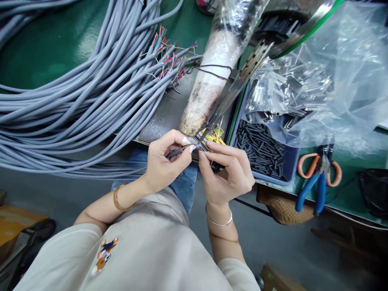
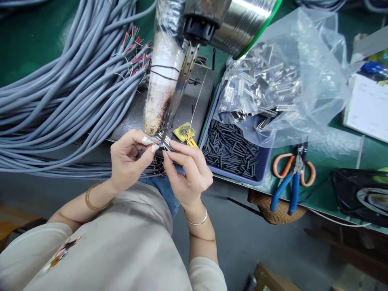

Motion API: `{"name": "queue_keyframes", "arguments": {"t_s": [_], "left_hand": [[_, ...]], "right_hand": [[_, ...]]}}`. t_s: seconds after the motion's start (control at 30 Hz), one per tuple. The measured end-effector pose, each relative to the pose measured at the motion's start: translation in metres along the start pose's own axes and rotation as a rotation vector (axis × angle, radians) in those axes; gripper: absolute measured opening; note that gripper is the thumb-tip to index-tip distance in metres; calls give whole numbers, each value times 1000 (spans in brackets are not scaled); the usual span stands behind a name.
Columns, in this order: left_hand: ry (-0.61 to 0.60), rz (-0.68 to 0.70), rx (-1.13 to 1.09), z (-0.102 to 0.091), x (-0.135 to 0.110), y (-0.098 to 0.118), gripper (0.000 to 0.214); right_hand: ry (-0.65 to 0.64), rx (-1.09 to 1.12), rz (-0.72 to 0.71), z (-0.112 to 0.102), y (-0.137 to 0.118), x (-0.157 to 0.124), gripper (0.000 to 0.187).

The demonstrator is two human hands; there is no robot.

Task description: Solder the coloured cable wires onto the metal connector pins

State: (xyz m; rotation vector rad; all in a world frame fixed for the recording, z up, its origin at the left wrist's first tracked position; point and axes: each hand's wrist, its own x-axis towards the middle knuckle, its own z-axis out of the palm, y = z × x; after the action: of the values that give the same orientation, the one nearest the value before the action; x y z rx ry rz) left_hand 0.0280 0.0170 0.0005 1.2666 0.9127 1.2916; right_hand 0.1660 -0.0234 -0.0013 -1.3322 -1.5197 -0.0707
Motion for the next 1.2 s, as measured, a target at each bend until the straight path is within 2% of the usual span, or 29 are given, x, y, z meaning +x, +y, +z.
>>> {"name": "queue_keyframes", "arguments": {"t_s": [0.13,0.33,0.5,0.67,0.93,1.2], "left_hand": [[-14,10,-6,0,1,1,13],[-50,-195,-59,-4,3,4,19],[-77,-259,-130,-5,3,5,21],[-102,-278,-199,-6,0,11,24],[-25,-246,-135,-3,-3,9,15],[6,-202,-128,4,4,13,16]], "right_hand": [[6,-27,-16,-1,-3,1,20],[-29,-101,-121,-3,2,-8,17],[-45,-135,-167,-8,2,-12,22],[-24,-84,-71,-10,-1,-12,21],[-44,86,149,-6,-8,-11,16],[-12,83,164,-4,-8,-5,16]]}}
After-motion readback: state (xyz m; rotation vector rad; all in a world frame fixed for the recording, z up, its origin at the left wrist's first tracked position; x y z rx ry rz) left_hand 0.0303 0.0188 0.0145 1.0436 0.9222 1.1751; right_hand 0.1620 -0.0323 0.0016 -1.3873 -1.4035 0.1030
